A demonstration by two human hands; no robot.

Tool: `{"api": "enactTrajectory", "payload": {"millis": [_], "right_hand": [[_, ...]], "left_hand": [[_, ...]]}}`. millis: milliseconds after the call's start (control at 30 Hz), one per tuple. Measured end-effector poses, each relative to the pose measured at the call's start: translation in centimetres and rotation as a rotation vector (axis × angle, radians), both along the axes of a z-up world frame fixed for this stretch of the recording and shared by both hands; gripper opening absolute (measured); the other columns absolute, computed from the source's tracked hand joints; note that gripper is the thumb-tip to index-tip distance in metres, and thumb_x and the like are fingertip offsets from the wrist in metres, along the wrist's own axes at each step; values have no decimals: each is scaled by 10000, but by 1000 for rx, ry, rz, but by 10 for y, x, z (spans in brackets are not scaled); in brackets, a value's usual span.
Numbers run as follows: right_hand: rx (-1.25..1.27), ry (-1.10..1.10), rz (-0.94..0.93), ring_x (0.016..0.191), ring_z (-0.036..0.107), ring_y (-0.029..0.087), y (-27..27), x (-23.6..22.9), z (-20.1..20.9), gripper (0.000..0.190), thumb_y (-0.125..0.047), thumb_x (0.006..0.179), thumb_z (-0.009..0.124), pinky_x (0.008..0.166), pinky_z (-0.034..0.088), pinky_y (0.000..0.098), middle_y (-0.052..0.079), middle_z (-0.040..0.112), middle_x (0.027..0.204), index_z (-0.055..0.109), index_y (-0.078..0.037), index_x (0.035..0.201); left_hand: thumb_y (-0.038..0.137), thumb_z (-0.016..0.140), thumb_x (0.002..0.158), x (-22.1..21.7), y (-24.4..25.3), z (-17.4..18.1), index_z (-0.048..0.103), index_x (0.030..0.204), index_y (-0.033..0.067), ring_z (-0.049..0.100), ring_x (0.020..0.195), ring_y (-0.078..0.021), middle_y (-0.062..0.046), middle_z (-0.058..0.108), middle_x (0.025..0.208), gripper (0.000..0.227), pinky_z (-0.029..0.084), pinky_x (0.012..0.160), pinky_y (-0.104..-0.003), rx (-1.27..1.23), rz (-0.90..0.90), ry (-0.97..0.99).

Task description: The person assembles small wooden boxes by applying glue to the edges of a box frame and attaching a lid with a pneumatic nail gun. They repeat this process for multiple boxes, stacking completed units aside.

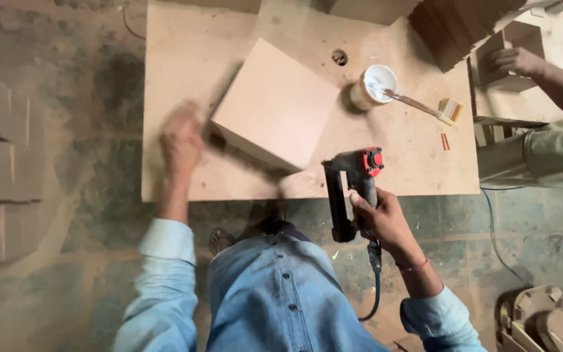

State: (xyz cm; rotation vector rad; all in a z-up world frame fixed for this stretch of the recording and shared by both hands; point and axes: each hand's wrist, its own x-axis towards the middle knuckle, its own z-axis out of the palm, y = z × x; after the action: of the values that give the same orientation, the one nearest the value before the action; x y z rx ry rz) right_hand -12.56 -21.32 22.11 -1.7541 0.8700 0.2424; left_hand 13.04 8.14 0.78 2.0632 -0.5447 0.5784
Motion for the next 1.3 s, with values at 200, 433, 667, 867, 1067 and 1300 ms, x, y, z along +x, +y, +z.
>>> {"api": "enactTrajectory", "payload": {"millis": [200,433,667,867,1067,1300], "right_hand": [[-1,-84,-53,445,515,93,-51,-18,-20,354,-347,951,685,401,375,268,49,596,578,572,-48,801],[28,-85,-125,434,482,108,-103,-26,-38,346,-316,967,680,397,342,283,54,578,559,571,-39,789],[78,-62,-95,412,456,97,-137,-3,-37,324,-291,961,681,371,320,275,45,558,558,566,-40,794],[127,-63,69,426,459,92,-145,42,-29,281,-269,970,678,375,328,266,31,557,576,591,-22,867],[105,-34,254,467,477,70,-133,79,-15,252,-269,961,667,398,354,258,-2,539,591,664,-25,1027],[31,-29,409,495,495,63,-127,97,-15,288,-281,970,703,429,394,262,-10,552,609,632,-3,950]], "left_hand": [[353,800,843,41,-132,49,647,1345,97,495,1366,-313,-125,574,1460,583,374,1142,-460,250,-341,256],[451,850,649,43,-259,53,650,1245,13,476,1318,-331,-166,601,1330,766,300,1135,-517,480,-471,116],[326,807,565,11,-230,57,688,959,17,572,1069,-345,-150,644,1020,515,434,1055,-438,336,-658,120],[289,789,558,5,-223,61,672,892,16,566,997,-338,-140,632,964,447,481,959,-419,351,-707,163],[265,806,545,8,-224,65,671,863,34,567,981,-326,-123,629,945,416,472,950,-415,324,-732,179],[231,825,543,9,-226,64,669,862,50,576,994,-310,-110,630,948,399,466,956,-406,318,-743,181]]}}
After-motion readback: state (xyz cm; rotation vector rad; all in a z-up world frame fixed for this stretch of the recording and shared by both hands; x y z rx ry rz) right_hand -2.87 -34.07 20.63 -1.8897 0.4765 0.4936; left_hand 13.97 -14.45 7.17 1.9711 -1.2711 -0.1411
